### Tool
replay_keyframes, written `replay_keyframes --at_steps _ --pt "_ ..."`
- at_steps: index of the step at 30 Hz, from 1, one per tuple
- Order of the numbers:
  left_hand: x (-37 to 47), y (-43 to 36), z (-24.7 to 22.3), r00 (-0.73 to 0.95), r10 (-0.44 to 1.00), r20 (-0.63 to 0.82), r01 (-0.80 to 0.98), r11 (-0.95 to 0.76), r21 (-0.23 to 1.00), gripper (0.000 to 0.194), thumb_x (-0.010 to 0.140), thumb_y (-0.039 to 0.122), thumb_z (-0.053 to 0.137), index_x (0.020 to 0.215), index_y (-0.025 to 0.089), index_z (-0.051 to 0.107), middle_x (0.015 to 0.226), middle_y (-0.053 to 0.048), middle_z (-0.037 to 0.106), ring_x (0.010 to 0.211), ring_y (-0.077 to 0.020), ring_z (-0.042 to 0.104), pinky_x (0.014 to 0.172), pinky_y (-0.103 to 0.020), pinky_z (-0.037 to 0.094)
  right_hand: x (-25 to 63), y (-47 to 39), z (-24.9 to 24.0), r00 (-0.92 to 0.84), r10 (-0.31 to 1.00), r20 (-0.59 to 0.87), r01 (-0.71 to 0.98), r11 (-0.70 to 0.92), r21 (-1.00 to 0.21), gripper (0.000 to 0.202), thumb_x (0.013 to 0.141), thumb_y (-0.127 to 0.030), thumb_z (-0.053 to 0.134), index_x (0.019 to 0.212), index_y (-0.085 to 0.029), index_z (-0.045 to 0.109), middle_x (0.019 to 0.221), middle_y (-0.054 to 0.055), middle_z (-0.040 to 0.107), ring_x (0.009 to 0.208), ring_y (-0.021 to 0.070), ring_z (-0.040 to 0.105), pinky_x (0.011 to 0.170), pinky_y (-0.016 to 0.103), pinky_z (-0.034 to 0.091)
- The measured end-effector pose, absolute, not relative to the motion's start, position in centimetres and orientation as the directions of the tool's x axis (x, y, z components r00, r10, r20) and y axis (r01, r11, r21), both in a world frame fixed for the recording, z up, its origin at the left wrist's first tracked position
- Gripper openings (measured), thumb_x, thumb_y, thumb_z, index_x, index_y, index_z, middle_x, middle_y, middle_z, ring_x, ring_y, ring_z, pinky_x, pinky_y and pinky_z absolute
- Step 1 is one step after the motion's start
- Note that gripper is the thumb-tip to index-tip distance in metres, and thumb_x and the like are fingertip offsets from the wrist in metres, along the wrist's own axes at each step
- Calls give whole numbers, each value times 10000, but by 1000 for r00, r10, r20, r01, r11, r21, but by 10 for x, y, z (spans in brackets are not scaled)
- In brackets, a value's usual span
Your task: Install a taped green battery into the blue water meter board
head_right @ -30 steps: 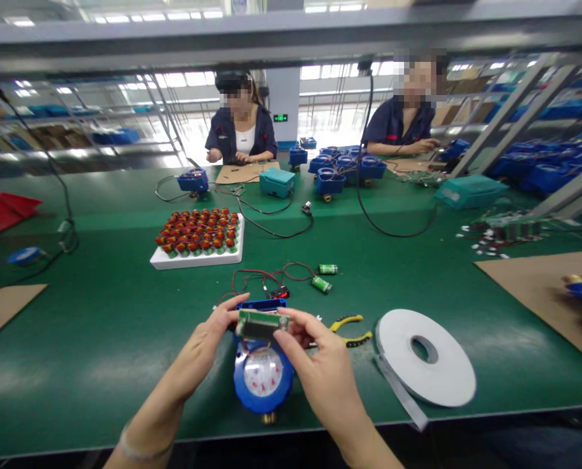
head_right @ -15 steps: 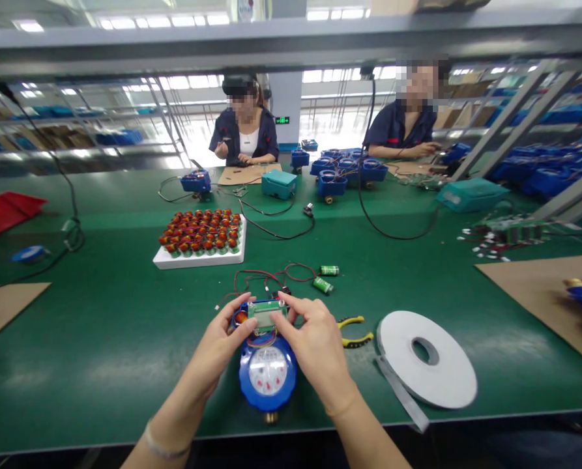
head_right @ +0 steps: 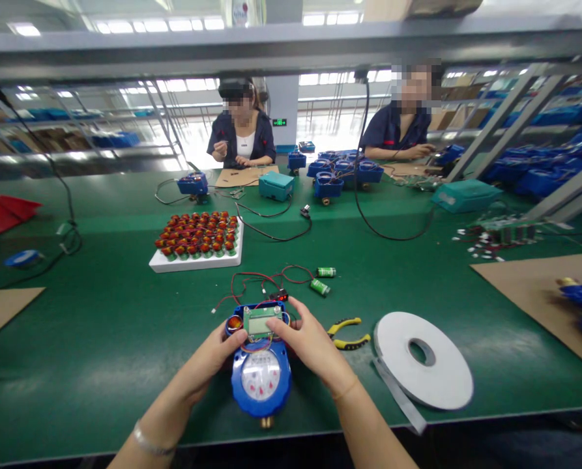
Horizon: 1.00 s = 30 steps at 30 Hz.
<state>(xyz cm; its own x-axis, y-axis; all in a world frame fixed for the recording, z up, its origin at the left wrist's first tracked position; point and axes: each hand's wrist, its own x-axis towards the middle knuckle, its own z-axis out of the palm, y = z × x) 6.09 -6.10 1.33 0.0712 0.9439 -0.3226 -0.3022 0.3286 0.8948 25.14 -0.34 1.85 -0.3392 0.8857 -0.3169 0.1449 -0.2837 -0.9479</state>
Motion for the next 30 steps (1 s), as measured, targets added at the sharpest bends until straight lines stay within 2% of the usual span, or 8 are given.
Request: replay_keyframes --at_steps 4,8,12,15,18,21,25,30 --pt "60 -61 14 74 955 -287 -313 296 902 635 697 456 795 1160 73 591 1085 -175 717 1011 -321 669 890 -392 507 246 -5 16 -405 879 -251 24 -264 -964 871 726 -600 760 1352 -91 433 1027 133 671 946 296 641 856 398 520" --pt "59 -76 24 58 969 -240 -313 246 917 673 627 408 850 1170 107 590 1118 -150 712 1039 -304 661 907 -364 515 253 -20 25 -455 879 -144 -28 -175 -984 907 715 -548 813 1390 -96 410 1207 163 614 1114 302 583 950 381 489" --pt "51 -101 38 22 999 -41 -189 44 981 828 465 328 936 1201 203 579 1154 -77 701 1067 -266 656 911 -290 531 271 -46 45 -487 861 145 80 210 -975 900 741 -571 809 1443 -176 406 1269 128 583 1077 279 612 872 309 539" --pt "42 -116 46 29 968 250 29 -251 968 873 439 265 953 1222 307 571 1153 -7 699 1032 -196 674 912 -202 518 283 -61 59 -494 681 541 146 678 -721 821 766 -584 789 1417 -208 459 1225 108 609 1034 263 635 906 277 528" --pt "37 -123 53 115 828 549 135 -561 817 716 610 240 890 1239 337 562 1129 -3 714 994 -155 688 906 -174 520 288 -69 64 -537 443 718 55 867 -494 594 925 -417 676 1429 -215 436 1129 109 661 983 229 663 916 269 530" --pt "35 -126 60 211 722 659 153 -690 707 580 769 202 774 1292 296 541 1152 -56 711 1028 -165 683 940 -214 527 291 -75 60 -541 373 754 -1 896 -444 435 1022 -324 505 1439 -230 427 1148 131 660 1002 237 665 859 303 569" --pt "34 -131 62 249 684 686 146 -726 672 547 839 199 698 1343 286 505 1177 -80 699 1079 -182 665 976 -256 519 296 -82 59 -564 418 712 47 878 -477 410 1048 -303 425 1456 -273 402 1204 126 637 1083 262 629 886 370 565" --pt "31 -138 58 139 831 539 204 -557 805 630 733 225 804 1293 355 547 1142 -30 705 1011 -189 681 930 -254 535 289 -81 64 -591 455 666 56 847 -529 582 959 -376 636 1468 -263 377 1205 110 634 1045 251 645 907 309 549"
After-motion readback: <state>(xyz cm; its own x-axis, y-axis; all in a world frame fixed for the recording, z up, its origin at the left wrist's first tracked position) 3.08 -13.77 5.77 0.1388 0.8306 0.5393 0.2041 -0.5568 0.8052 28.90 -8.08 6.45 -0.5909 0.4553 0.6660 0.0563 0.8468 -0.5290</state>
